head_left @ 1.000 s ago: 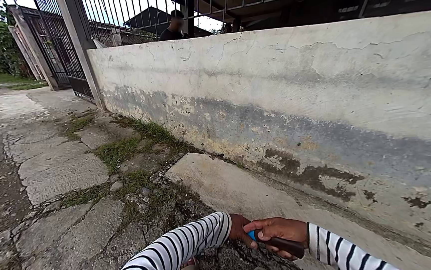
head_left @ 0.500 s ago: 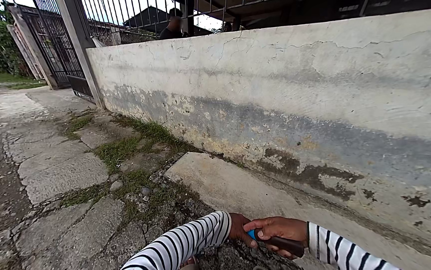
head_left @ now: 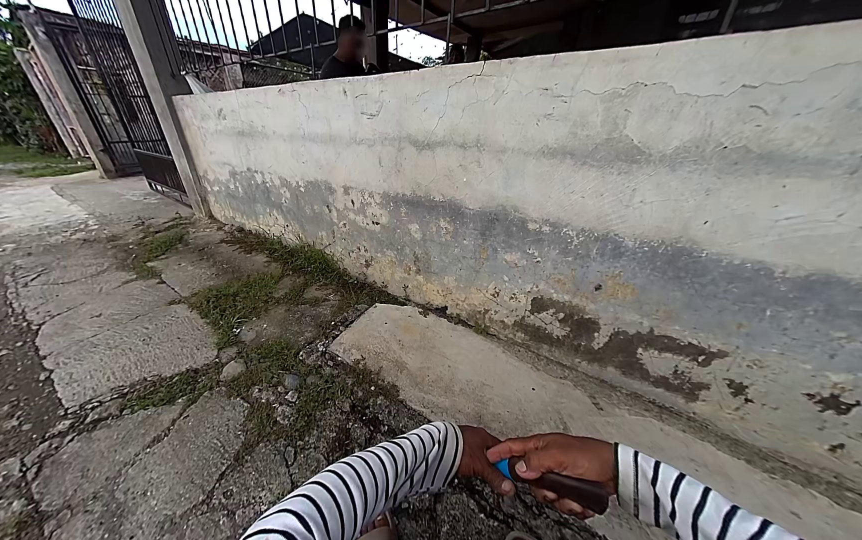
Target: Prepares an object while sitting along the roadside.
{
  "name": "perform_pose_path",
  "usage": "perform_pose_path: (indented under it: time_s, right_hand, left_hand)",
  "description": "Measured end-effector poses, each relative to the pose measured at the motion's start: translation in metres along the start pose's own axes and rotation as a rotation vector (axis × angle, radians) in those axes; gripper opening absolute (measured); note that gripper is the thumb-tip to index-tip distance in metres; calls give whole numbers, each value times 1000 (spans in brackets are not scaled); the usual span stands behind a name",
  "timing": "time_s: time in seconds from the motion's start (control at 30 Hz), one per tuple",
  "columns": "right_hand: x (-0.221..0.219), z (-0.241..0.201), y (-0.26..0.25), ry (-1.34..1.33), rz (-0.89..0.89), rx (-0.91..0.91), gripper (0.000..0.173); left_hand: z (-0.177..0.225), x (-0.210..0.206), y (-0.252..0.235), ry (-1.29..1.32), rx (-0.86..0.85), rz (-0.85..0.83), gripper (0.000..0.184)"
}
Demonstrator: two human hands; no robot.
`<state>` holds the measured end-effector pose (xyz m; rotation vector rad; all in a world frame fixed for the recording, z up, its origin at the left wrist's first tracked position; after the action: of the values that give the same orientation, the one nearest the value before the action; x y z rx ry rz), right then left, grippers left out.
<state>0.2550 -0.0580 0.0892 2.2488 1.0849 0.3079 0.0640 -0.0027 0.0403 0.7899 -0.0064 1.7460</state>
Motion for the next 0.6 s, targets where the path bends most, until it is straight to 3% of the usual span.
perform_pose_path:
  time_s: [0.6]
  right_hand:
    - [-4,-4,1,4,6,-4,48]
  left_hand:
    - [-1,0,2,-15,-4,7,43]
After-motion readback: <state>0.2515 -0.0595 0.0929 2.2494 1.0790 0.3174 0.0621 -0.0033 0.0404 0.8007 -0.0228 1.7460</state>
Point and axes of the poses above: each hand's wrist, its own y-axis away from the middle knuckle, its own x-axis out of the back of the hand, z = x × y, the point moved 1 cm from there along -y, towards the middle knuckle, and after that the axes turned 1 degree about -y, right-handed, at the moved point
